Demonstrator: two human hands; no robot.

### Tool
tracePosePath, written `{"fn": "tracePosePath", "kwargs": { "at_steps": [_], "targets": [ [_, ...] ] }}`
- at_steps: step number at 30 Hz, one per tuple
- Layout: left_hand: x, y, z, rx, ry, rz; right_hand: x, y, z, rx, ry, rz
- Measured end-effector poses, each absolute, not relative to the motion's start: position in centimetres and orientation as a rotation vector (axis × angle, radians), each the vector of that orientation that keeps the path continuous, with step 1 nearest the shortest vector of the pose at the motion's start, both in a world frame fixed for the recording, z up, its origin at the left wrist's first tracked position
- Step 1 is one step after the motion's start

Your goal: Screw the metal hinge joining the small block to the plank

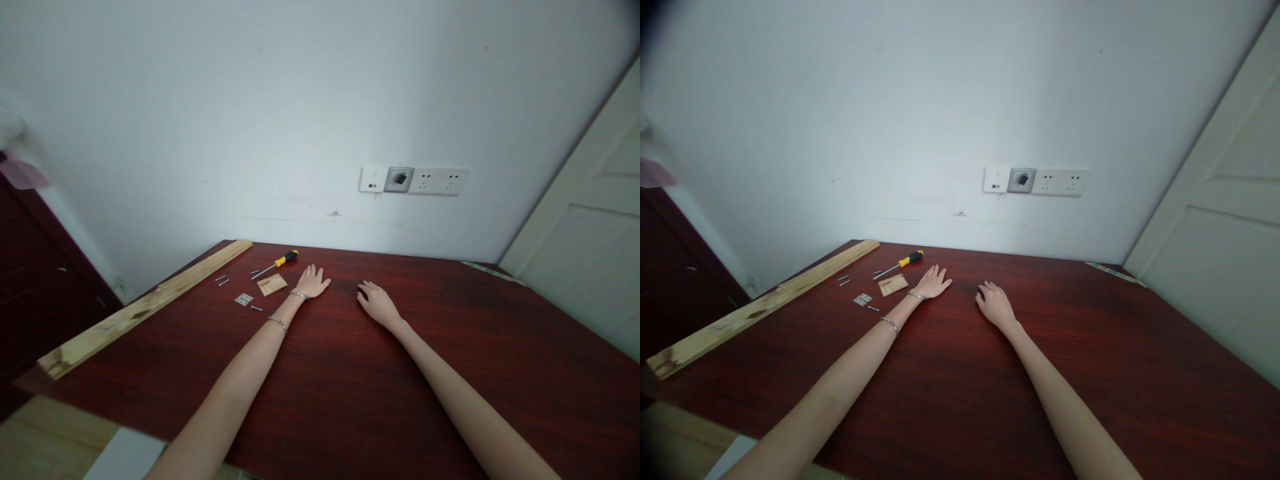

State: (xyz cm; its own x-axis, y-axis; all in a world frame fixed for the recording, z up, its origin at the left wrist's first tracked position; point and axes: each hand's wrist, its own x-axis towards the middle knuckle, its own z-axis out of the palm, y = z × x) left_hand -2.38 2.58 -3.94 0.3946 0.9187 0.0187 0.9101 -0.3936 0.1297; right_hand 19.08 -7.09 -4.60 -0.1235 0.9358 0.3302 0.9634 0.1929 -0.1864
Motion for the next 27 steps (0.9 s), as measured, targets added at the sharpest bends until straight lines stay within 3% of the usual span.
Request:
{"fn": "tracePosePath", "kwargs": {
  "at_steps": [27],
  "targets": [
    [-2.50,2.38,-4.50,2.549,1.695,0.184,18.87,-7.19,-4.80,-1.823,-2.072,-0.082]
  ]
}}
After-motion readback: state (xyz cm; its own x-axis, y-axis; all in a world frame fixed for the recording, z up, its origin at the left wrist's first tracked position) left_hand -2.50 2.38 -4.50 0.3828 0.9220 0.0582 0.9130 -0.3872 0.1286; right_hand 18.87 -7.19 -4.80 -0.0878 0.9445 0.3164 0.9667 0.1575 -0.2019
